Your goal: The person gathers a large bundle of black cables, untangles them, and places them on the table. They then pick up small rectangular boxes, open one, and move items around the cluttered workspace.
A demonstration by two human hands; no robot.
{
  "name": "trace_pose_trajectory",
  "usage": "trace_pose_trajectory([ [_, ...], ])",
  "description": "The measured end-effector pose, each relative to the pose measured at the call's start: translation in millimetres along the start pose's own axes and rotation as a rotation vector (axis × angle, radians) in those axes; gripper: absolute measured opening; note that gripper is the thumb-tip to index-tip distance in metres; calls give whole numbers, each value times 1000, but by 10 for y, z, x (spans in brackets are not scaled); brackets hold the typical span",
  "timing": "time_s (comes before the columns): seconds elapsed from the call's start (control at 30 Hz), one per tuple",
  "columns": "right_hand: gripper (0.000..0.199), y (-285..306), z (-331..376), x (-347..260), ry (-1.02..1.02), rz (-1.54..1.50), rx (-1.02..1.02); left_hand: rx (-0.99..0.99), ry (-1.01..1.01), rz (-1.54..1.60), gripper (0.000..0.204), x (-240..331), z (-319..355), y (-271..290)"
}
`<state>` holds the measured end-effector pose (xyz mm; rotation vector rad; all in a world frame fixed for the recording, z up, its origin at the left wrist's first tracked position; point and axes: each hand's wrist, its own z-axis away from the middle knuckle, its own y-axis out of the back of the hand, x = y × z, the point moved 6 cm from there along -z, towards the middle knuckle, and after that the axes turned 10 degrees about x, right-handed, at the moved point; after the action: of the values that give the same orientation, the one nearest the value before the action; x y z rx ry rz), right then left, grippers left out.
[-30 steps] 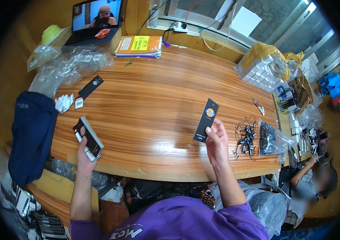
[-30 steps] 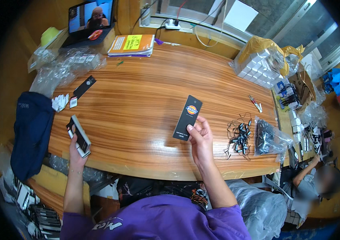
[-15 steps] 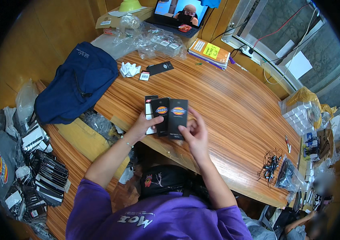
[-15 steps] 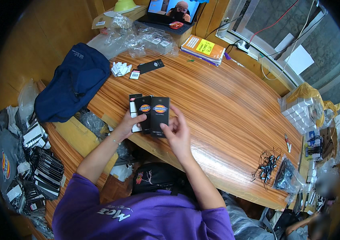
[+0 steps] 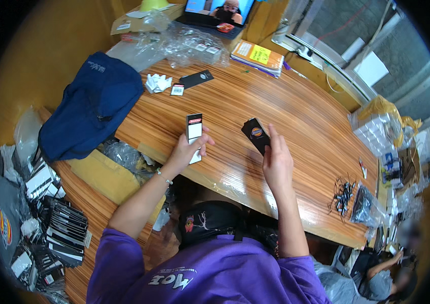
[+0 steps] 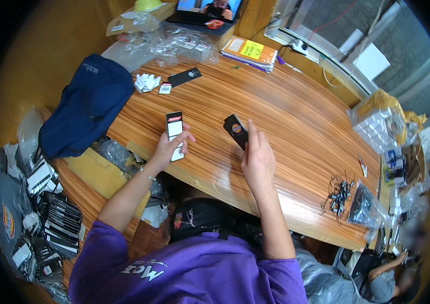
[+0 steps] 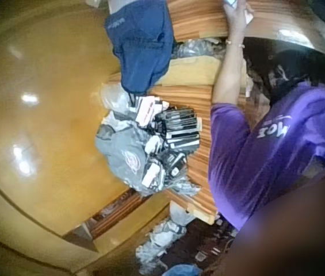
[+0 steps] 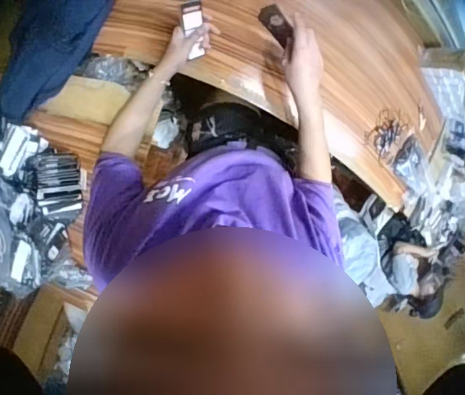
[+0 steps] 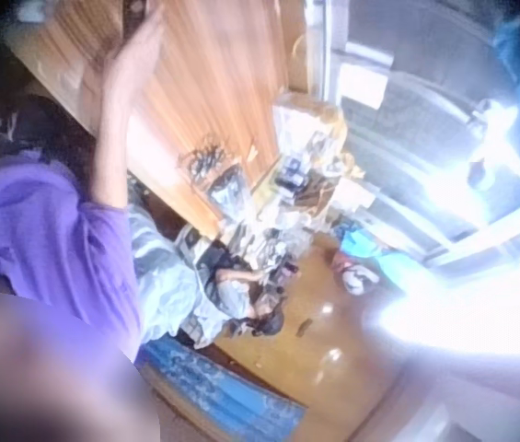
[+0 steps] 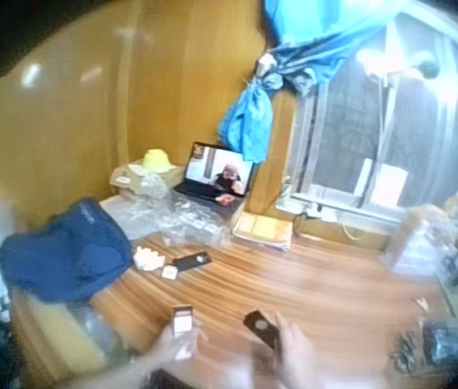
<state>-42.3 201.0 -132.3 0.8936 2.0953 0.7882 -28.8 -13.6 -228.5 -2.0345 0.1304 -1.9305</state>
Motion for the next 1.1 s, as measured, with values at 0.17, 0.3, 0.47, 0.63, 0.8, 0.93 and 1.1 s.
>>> trace_pose_trajectory([
  [0.17, 65, -239, 265, 173, 112, 230, -159, 10, 21, -45, 27, -8, -8, -31],
  [0.3, 60, -156, 248, 129, 116, 149, -104, 31, 29, -6, 24, -7, 9, -15],
  [0.47, 55, -188, 232, 145, 83, 97, -83, 47, 6, 5, 36, 9, 11, -45],
  [0.63, 47, -629, 242, 200, -390, -630, -77, 220, -236, -396, 31, 28, -26, 193],
  [0.8, 33, -1133, 72, -173, -333, -780, -67, 387, -513, -787, 36, 427, -112, 282],
  [0.93, 22, -1180, -81, -500, -212, -645, 73, 462, -311, -1260, 43, 395, -134, 559],
  [1.1, 30, -1154, -6, -774, -152, -234, -229, 537, -358, -1402, 46, 282, -184, 702],
])
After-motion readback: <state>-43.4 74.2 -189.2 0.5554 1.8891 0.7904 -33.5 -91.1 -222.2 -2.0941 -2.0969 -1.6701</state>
